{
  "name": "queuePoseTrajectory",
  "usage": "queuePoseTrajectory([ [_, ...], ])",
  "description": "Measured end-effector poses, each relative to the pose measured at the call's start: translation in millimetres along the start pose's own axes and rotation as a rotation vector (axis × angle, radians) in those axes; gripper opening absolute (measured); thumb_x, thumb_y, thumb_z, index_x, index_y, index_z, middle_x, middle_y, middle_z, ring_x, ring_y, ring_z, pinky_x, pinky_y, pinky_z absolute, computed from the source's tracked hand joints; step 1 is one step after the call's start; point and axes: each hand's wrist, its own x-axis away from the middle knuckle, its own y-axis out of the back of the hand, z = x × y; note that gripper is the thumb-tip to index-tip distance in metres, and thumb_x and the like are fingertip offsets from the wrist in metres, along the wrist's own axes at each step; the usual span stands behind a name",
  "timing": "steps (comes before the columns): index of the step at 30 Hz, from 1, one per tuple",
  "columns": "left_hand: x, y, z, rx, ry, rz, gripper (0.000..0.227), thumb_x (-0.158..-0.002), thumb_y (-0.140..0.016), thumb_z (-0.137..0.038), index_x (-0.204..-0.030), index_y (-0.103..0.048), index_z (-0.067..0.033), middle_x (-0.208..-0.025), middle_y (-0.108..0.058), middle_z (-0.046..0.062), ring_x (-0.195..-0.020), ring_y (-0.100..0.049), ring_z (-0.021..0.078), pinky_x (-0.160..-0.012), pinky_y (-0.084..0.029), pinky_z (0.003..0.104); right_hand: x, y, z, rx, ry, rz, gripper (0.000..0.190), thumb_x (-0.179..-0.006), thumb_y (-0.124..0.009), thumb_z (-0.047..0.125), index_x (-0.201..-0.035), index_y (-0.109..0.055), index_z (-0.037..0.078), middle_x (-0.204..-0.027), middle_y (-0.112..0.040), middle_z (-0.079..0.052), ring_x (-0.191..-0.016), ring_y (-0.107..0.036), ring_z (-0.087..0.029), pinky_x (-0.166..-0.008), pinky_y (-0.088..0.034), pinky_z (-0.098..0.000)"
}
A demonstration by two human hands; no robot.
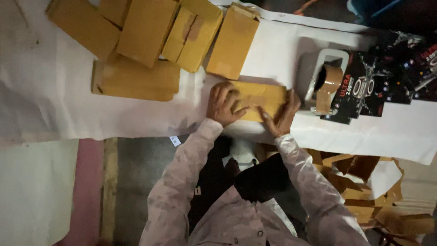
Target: The person sits on the floor and repeatedly packs small black packages into brown cardboard boxes. They fold the flaps, apply tape using a dispenser, and move the sealed boxes aside.
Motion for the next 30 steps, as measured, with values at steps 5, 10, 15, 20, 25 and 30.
queuePoseTrajectory([
  [5,0,-7,-1,-0.036,-0.031,-0.049,0.048,-0.099,-0.080,-0.046,-0.125,-0.061,-0.0103,-0.145,-0.051,0.009,-0.143,-0.048,0.0356,-0.121,-0.041,0.050,-13,-4,4,-0.324,0.080,0.007,0.068,-0.104,-0.062,0.050,-0.148,-0.047,0.001,-0.162,-0.028,-0.023,-0.154,-0.034,-0.041,-0.127,-0.042,-0.0541],
  [10,-17,6,-14,-0.072,0.077,0.146,0.068,-0.098,-0.069,-0.051,-0.154,-0.052,-0.0169,-0.167,-0.027,0.021,-0.154,-0.025,0.0446,-0.125,-0.030,0.059,-8,0,4,-0.128,0.057,-0.020,0.047,-0.105,-0.058,0.036,-0.131,-0.068,-0.002,-0.159,-0.039,-0.021,-0.150,-0.042,-0.036,-0.120,-0.046,-0.0513],
  [15,-33,-3,-47,-0.224,0.168,0.341,0.070,-0.096,-0.060,-0.062,-0.157,-0.048,-0.0282,-0.168,-0.023,0.019,-0.157,-0.012,0.0441,-0.118,-0.023,0.069,-6,-6,-3,-0.212,0.028,-0.064,0.039,-0.105,-0.059,0.028,-0.126,-0.067,-0.004,-0.153,-0.039,-0.025,-0.145,-0.044,-0.041,-0.113,-0.055,-0.0482],
  [20,-40,-4,-58,-0.339,0.119,0.395,0.083,-0.093,-0.059,-0.075,-0.162,-0.041,-0.0316,-0.171,-0.022,0.017,-0.158,-0.011,0.0428,-0.116,-0.018,0.075,-11,-8,9,-0.223,-0.040,-0.107,0.029,-0.102,-0.061,0.018,-0.120,-0.068,-0.003,-0.149,-0.043,-0.025,-0.140,-0.050,-0.041,-0.111,-0.055,-0.0494],
  [25,-45,6,-50,-0.249,0.032,0.493,0.113,-0.063,-0.075,-0.083,-0.158,-0.040,-0.0336,-0.167,-0.025,0.017,-0.154,-0.014,0.0427,-0.108,-0.023,0.073,-13,3,14,-0.227,-0.032,-0.126,0.024,-0.098,-0.067,0.010,-0.118,-0.067,-0.004,-0.147,-0.044,-0.028,-0.137,-0.050,-0.043,-0.108,-0.057,-0.0471],
  [30,-50,12,-50,-0.276,0.076,0.543,0.120,-0.056,-0.086,-0.072,-0.159,-0.039,-0.0324,-0.166,-0.030,0.012,-0.155,-0.016,0.0387,-0.108,-0.028,0.069,0,25,27,-0.084,0.025,-0.064,0.019,-0.093,-0.072,0.006,-0.110,-0.066,-0.002,-0.144,-0.051,-0.025,-0.129,-0.057,-0.041,-0.110,-0.052,-0.0510],
])
